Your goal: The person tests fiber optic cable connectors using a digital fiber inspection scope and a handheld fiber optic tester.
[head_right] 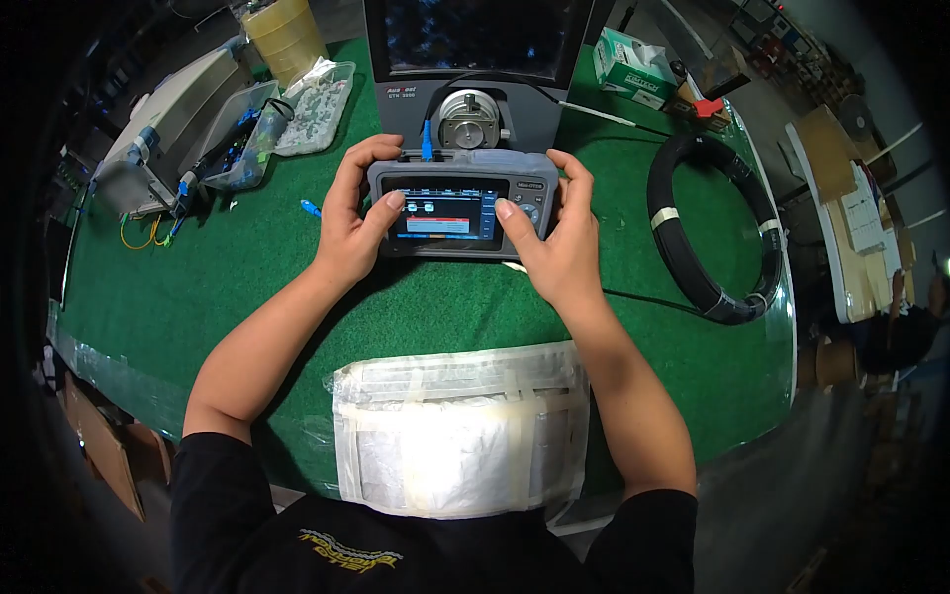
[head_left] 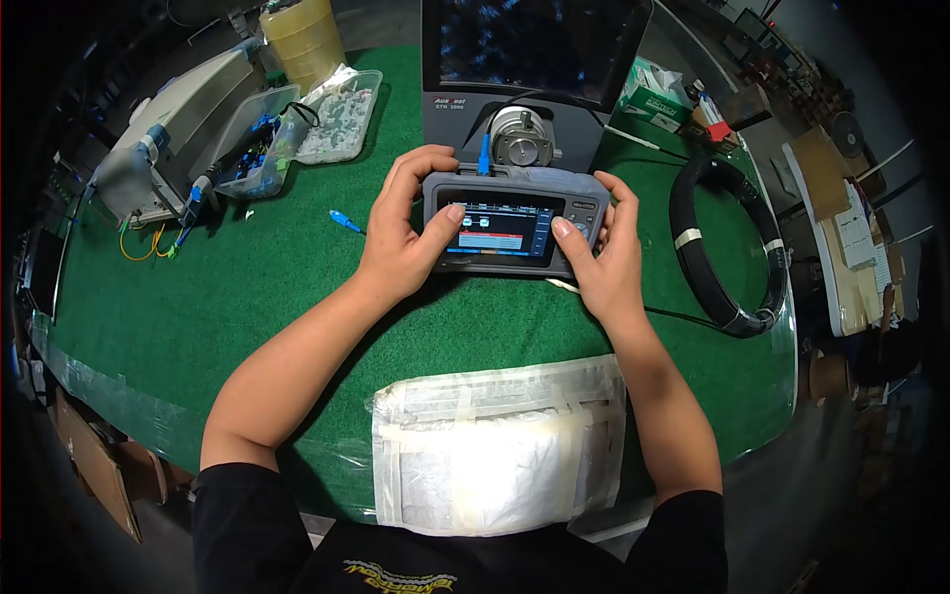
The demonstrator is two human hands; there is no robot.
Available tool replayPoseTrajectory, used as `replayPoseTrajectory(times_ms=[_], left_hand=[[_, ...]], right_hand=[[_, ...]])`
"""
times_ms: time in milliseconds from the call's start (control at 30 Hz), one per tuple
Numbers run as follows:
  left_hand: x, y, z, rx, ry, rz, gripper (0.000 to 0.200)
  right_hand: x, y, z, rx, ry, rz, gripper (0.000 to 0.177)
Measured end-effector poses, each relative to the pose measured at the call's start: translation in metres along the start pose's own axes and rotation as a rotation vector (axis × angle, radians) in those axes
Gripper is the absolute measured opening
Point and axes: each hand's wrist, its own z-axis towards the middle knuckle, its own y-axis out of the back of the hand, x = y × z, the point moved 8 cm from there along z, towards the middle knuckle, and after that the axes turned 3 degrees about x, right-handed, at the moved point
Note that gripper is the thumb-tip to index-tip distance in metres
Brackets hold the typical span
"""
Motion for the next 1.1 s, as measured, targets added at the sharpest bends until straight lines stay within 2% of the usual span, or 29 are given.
replayPoseTrajectory(times_ms=[333, 400, 433, 500, 567, 633, 833, 900, 933, 967, 1033, 1067, 1100], left_hand=[[-0.004, 0.004, 0.005, -0.056, -0.03, 0.011, 0.035], [0.005, 0.004, 0.012, -0.042, 0.13, -0.216, 0.03], [0.001, 0.005, 0.017, -0.042, 0.127, -0.217, 0.03], [0.005, 0.002, 0.025, 0.018, 0.31, -0.229, 0.03], [0.001, 0.001, 0.037, 0.007, 0.278, -0.185, 0.03], [-0.001, -0.003, 0.046, 0.041, 0.347, -0.135, 0.026], [0.007, -0.006, 0.053, -0.057, 0.354, -0.118, 0.024], [0.008, -0.007, 0.054, -0.044, 0.351, -0.109, 0.024], [0.006, -0.005, 0.054, -0.036, 0.339, -0.094, 0.025], [0.003, -0.004, 0.054, -0.029, 0.352, -0.066, 0.025], [0.006, -0.006, 0.055, 0.015, 0.365, -0.093, 0.025], [0.007, -0.004, 0.055, 0.004, 0.364, -0.094, 0.025], [0.008, -0.006, 0.055, 0.026, 0.366, -0.115, 0.026]], right_hand=[[0.001, -0.001, -0.003, 0.022, 0.039, -0.002, 0.077], [0.004, -0.002, -0.003, 0.025, 0.026, -0.01, 0.078], [0.004, -0.002, -0.002, 0.024, 0.028, -0.012, 0.078], [0.001, -0.003, -0.001, 0.003, 0.03, -0.043, 0.078], [0.003, -0.004, 0.0, -0.009, 0.02, -0.066, 0.077], [0.003, -0.003, -0.001, -0.017, 0.007, -0.094, 0.077], [-0.007, 0.003, -0.006, 0.008, 0.014, 0.057, 0.078], [0.016, 0.003, -0.007, -0.047, 0.244, -0.316, 0.08], [0.035, 0.008, -0.012, -0.147, 0.381, -0.363, 0.071], [0.042, 0.007, -0.01, -0.139, 0.385, -0.355, 0.071], [0.07, -0.011, -0.021, -0.083, 0.711, -0.739, 0.06], [0.074, -0.025, -0.027, -0.007, 0.672, -0.811, 0.05], [0.077, -0.039, -0.031, 0.05, 0.643, -0.848, 0.052]])
